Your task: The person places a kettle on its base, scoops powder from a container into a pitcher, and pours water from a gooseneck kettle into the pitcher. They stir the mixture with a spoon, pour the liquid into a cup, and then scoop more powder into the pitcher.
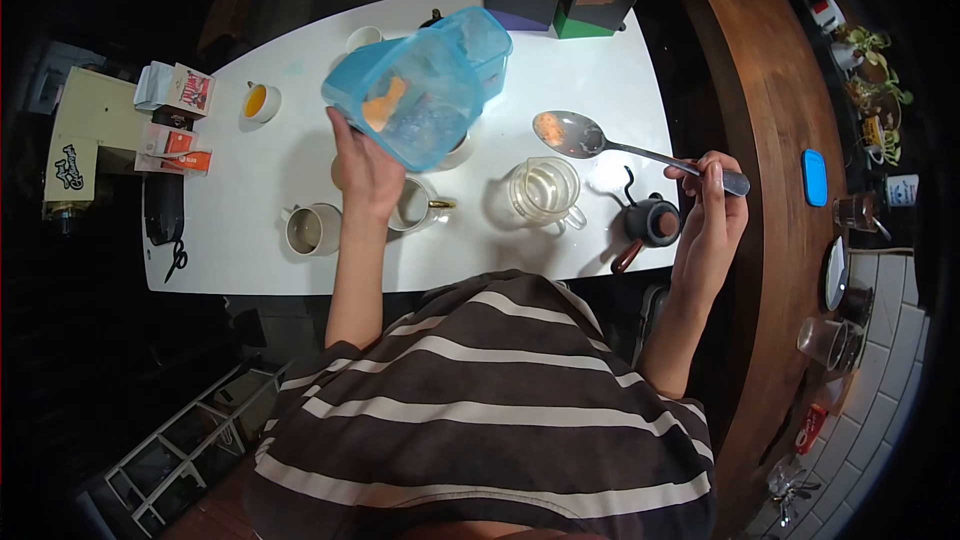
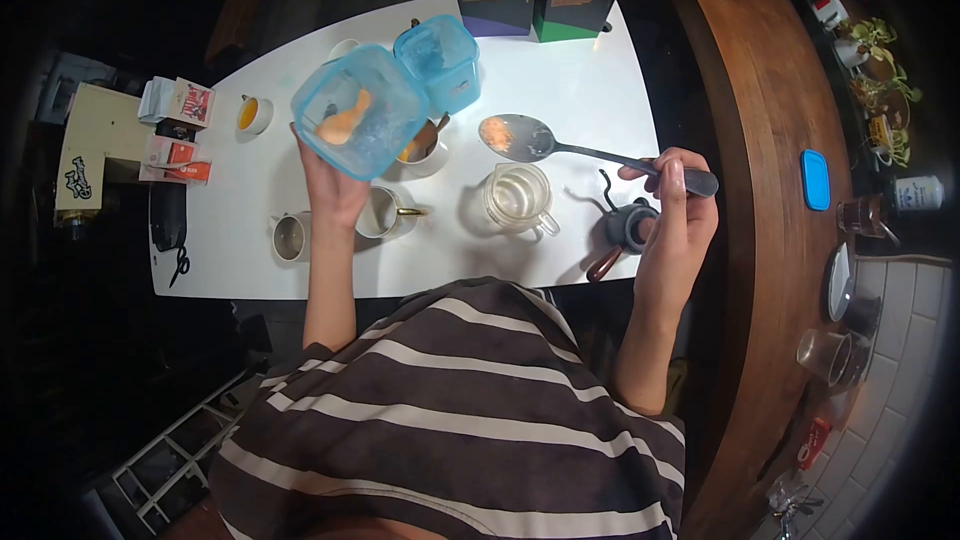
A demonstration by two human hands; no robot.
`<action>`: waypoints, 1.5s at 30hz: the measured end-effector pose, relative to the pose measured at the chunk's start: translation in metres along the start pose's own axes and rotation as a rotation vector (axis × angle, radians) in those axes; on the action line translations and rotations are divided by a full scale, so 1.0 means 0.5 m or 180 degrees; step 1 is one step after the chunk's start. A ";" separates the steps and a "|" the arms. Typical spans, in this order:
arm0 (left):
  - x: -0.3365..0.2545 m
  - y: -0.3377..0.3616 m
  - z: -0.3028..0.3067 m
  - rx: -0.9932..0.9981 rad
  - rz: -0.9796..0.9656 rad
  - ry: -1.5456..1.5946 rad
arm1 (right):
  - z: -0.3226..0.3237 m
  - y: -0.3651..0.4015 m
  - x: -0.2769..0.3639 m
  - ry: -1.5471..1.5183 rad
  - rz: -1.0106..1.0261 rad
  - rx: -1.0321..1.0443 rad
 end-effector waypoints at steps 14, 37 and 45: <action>-0.008 0.012 0.019 -0.0286 -0.0008 -0.0316 | -0.085 0.081 -0.008 0.2500 0.0904 0.1204; 0.109 0.048 -0.091 0.0586 0.0760 -0.0121 | -0.169 0.104 0.201 0.1425 0.2725 0.1086; 0.143 0.055 -0.092 0.0539 0.0943 -0.0104 | -0.273 0.097 0.158 0.2148 0.2533 0.1297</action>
Point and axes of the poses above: each hand's wrist, its own y-axis away from the middle knuckle, its own z-axis out of the back of the hand, x = y × z, the point moved 9 cm from there along -y, towards the middle knuckle, and after that the axes turned 3 degrees about x, right-handed, at the moved point
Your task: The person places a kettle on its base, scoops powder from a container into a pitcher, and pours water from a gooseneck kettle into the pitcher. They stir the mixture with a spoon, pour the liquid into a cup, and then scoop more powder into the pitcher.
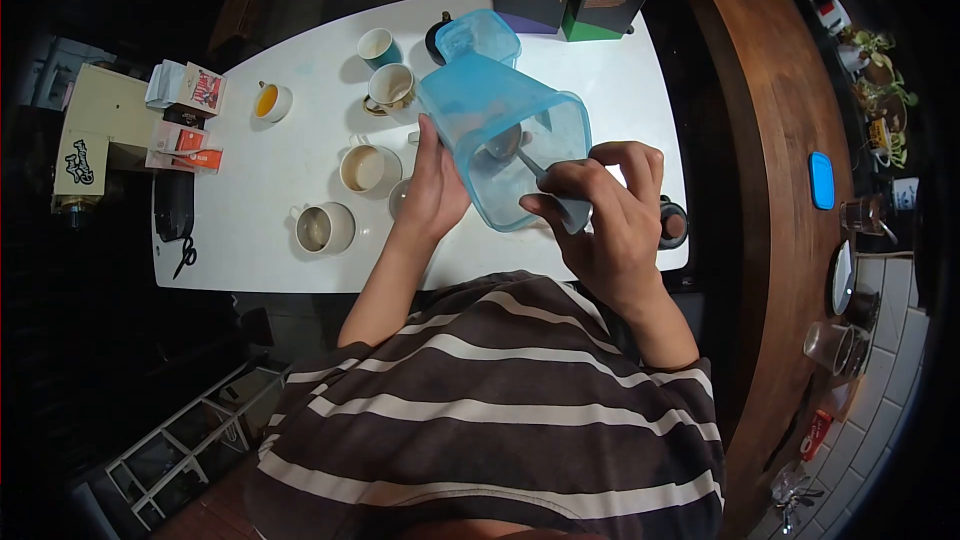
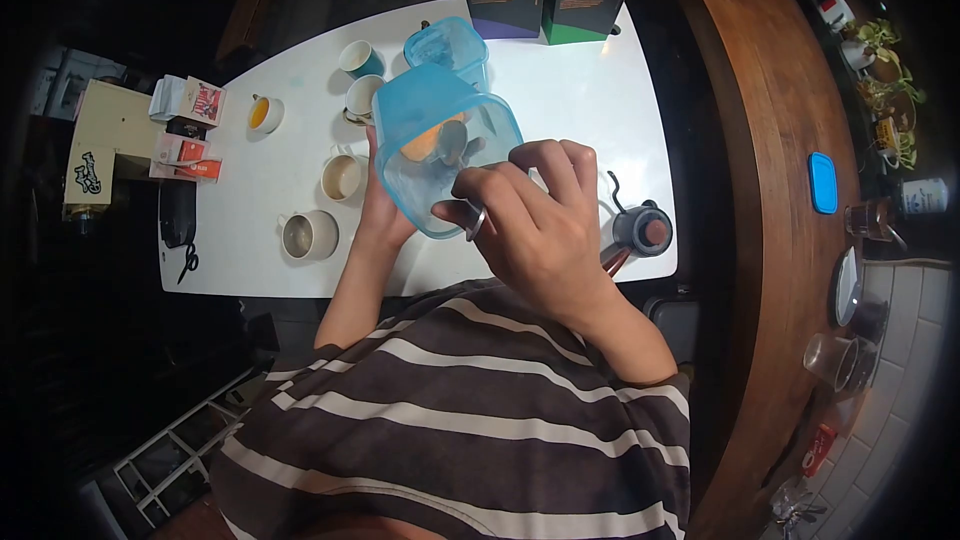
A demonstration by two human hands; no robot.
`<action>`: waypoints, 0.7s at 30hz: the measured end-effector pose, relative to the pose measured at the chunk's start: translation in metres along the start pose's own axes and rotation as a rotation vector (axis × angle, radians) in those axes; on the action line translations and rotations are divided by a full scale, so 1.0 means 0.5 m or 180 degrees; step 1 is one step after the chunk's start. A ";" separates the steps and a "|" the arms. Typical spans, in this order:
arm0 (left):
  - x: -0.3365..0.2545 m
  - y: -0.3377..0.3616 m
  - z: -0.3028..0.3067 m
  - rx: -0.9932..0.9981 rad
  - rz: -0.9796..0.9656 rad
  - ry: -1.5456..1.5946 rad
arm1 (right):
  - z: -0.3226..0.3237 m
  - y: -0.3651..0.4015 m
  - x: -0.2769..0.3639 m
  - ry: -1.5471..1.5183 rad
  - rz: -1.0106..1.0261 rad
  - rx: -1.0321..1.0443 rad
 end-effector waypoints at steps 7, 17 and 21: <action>0.011 0.000 -0.025 0.0266 0.0239 0.0265 | -0.015 -0.008 0.006 -0.0104 0.0043 0.0112; 0.016 -0.010 -0.013 0.0247 0.0339 0.0567 | -0.027 0.003 0.013 0.0075 0.0149 0.0287; 0.014 -0.011 -0.011 0.0194 0.0348 0.0585 | -0.029 0.008 0.017 0.0065 0.0162 0.0368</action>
Point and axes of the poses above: each hand's wrist, its own y-axis away from the middle knuckle, its own z-axis out of the back of the hand, x = y × z, the point moved 9 cm from there along -y, towards the middle knuckle, and after that the axes turned 3 degrees about x, right-handed, at the moved point
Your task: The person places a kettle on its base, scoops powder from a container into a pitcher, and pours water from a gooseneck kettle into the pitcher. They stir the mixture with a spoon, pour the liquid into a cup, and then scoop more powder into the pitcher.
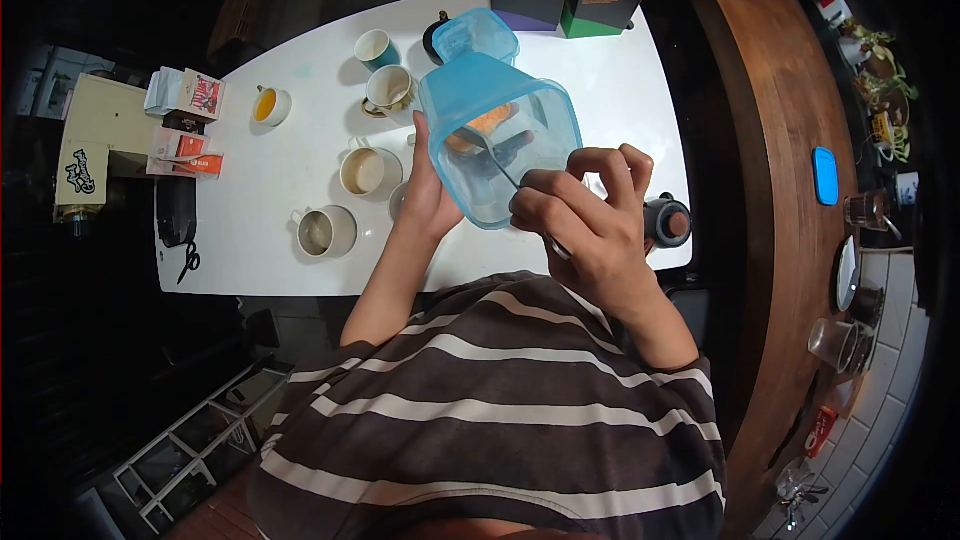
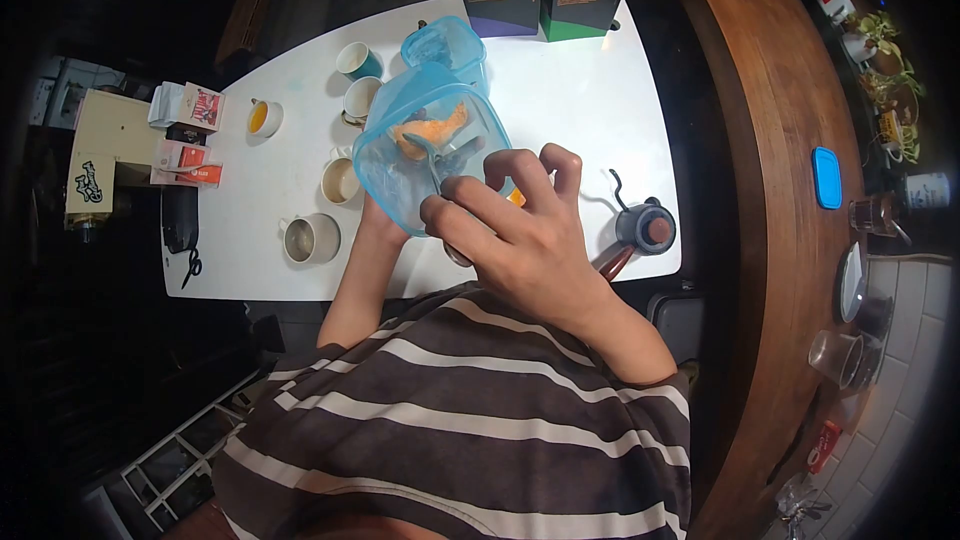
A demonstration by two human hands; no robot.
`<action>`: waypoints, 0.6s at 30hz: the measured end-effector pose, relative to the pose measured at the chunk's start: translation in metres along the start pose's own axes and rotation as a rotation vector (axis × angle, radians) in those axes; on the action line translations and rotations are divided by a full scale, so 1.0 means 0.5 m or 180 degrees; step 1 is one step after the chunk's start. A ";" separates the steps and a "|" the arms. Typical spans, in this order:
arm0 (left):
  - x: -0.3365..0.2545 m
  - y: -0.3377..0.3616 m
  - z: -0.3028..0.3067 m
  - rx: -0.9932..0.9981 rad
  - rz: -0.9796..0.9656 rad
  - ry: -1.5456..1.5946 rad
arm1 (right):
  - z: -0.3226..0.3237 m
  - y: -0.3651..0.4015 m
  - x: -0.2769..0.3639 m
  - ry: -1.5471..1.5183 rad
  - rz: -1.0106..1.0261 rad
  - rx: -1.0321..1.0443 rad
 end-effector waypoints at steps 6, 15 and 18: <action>-0.005 0.000 -0.006 0.0073 -0.0043 0.0022 | 0.004 0.000 -0.006 -0.0142 -0.0015 -0.0034; -0.022 0.015 -0.035 0.0001 -0.0304 -0.0521 | 0.011 0.001 -0.059 -0.1026 -0.0625 -0.0335; -0.020 0.021 -0.049 0.0064 -0.0371 -0.0927 | -0.001 0.006 -0.081 -0.1207 -0.0971 -0.0341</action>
Point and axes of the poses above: each hand's wrist, its own y-axis away from the middle knuckle, its own z-axis out of the back of the hand, x = y × z, the point moved 9 cm from there along -y, towards the middle knuckle, and after that the axes turned 3 degrees about x, right-handed, at the moved point
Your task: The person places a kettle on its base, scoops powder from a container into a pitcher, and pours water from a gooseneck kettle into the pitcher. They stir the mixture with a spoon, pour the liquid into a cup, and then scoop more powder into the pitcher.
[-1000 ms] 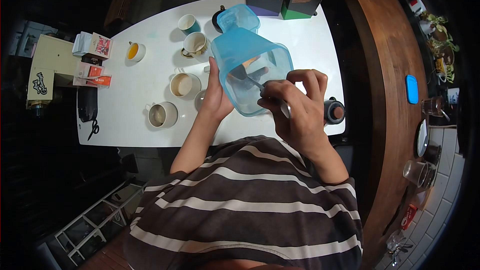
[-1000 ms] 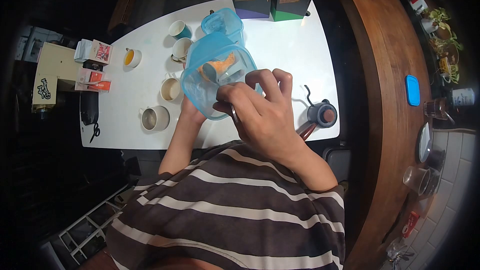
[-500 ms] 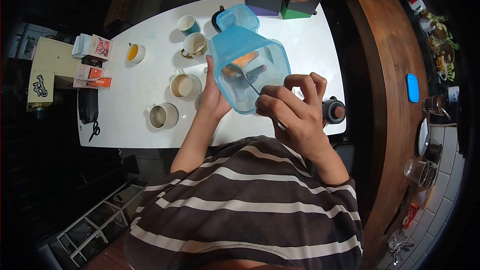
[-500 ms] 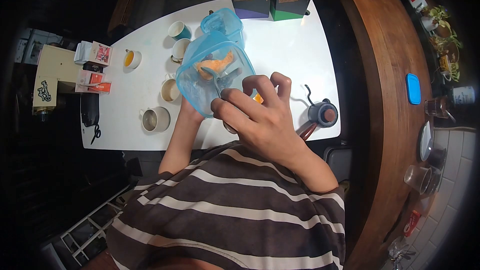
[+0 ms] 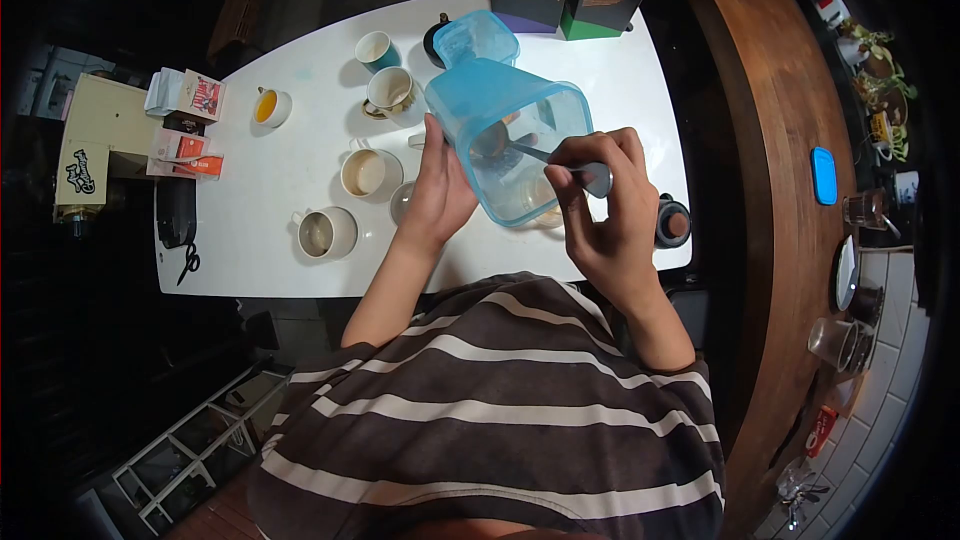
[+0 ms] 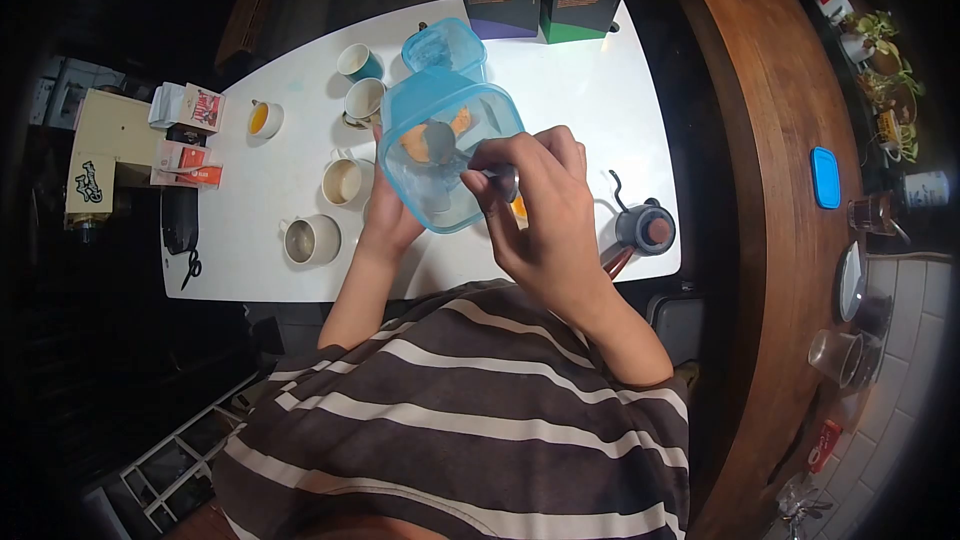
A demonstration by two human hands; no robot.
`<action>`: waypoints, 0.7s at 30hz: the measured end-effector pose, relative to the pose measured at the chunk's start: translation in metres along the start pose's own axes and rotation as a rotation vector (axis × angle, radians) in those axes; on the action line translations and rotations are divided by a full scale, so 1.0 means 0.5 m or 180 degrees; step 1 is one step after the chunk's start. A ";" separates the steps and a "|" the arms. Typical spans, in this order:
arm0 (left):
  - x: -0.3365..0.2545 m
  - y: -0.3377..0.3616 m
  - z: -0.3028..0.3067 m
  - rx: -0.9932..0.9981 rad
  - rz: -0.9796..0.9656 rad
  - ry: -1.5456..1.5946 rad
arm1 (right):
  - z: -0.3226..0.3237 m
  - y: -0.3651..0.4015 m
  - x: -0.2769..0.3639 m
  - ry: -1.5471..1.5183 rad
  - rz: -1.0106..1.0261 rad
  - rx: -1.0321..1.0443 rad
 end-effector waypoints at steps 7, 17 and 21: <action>-0.001 0.002 -0.010 0.0142 -0.0047 0.0279 | 0.010 0.011 -0.017 -0.0197 -0.0325 -0.0144; 0.022 -0.004 0.037 -0.0038 0.0059 0.0384 | 0.048 0.029 -0.085 -0.1260 -0.0767 -0.0653; 0.009 -0.005 0.044 -0.0127 -0.0009 0.0467 | 0.070 0.040 -0.114 -0.1493 -0.1207 -0.0756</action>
Point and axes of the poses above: each hand's wrist, its own y-axis away from the middle knuckle, its own z-axis out of the back of the hand, x = y × z, the point moved 9 cm from there along -y, towards the middle knuckle, and after that the axes turned 3 degrees about x, right-handed, at the moved point
